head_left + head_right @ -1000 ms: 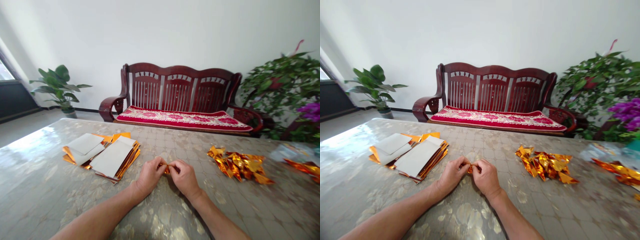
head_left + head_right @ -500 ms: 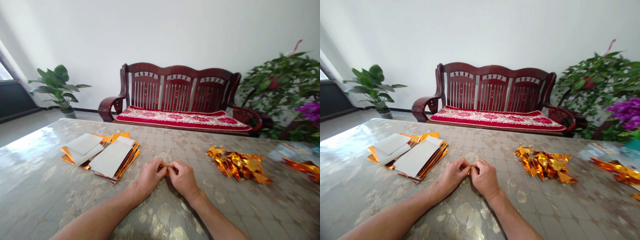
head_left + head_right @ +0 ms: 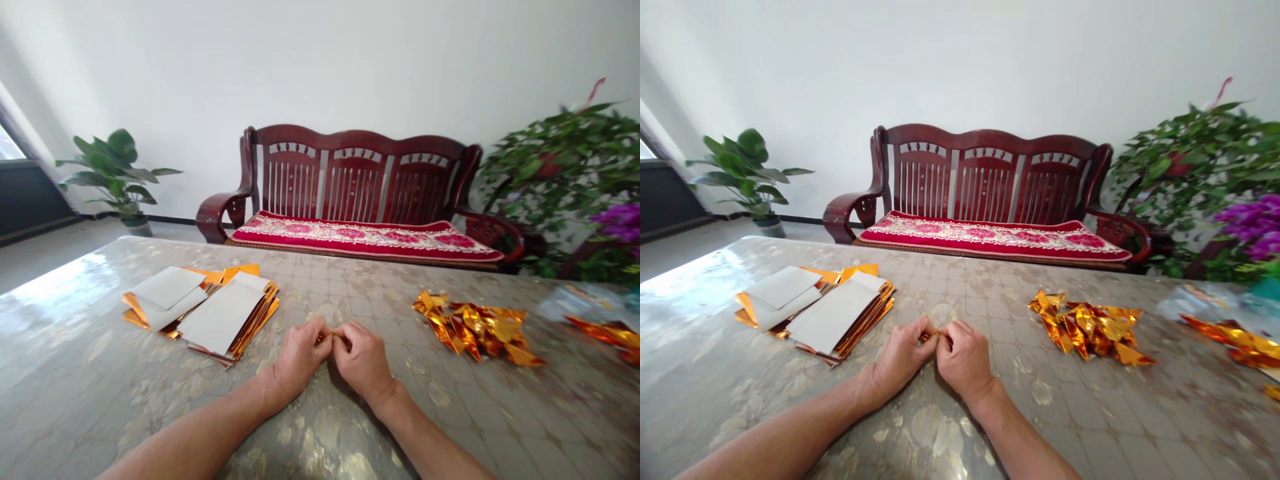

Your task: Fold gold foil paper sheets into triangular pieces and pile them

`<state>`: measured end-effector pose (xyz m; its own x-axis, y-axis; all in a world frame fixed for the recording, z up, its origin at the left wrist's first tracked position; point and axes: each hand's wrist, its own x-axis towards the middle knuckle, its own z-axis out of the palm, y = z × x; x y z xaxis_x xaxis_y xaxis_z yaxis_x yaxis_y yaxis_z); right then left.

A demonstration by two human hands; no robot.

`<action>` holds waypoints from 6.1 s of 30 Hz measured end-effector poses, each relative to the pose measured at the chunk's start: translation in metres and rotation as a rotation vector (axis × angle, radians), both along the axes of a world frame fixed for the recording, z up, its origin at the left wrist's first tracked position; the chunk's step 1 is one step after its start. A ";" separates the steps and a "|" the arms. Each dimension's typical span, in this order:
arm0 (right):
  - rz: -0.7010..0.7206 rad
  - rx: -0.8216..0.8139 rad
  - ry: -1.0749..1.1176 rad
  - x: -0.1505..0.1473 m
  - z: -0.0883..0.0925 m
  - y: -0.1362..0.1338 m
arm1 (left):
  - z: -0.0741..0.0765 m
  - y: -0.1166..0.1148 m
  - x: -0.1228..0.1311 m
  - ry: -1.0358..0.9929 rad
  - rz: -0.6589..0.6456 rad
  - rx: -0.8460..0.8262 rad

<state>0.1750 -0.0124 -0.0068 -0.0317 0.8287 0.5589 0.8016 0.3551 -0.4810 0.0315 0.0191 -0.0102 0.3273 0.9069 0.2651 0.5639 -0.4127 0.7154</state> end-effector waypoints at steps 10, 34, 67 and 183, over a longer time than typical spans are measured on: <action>0.067 -0.142 0.051 0.011 0.005 0.007 | -0.002 0.017 -0.003 -0.102 -0.016 -0.029; 0.254 0.021 -0.359 0.044 -0.004 0.008 | -0.003 0.024 -0.006 -0.264 -0.053 -0.151; 0.106 -0.192 0.045 0.048 -0.016 0.018 | -0.012 0.034 -0.022 0.019 -0.263 0.186; 0.302 0.007 0.116 0.030 -0.010 0.010 | -0.007 0.013 -0.016 -0.021 -0.330 0.202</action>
<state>0.2051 -0.0020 -0.0172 -0.2109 0.7878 0.5787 0.5993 0.5719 -0.5601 0.0157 0.0324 -0.0175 0.5855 0.6828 0.4369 0.3636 -0.7029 0.6113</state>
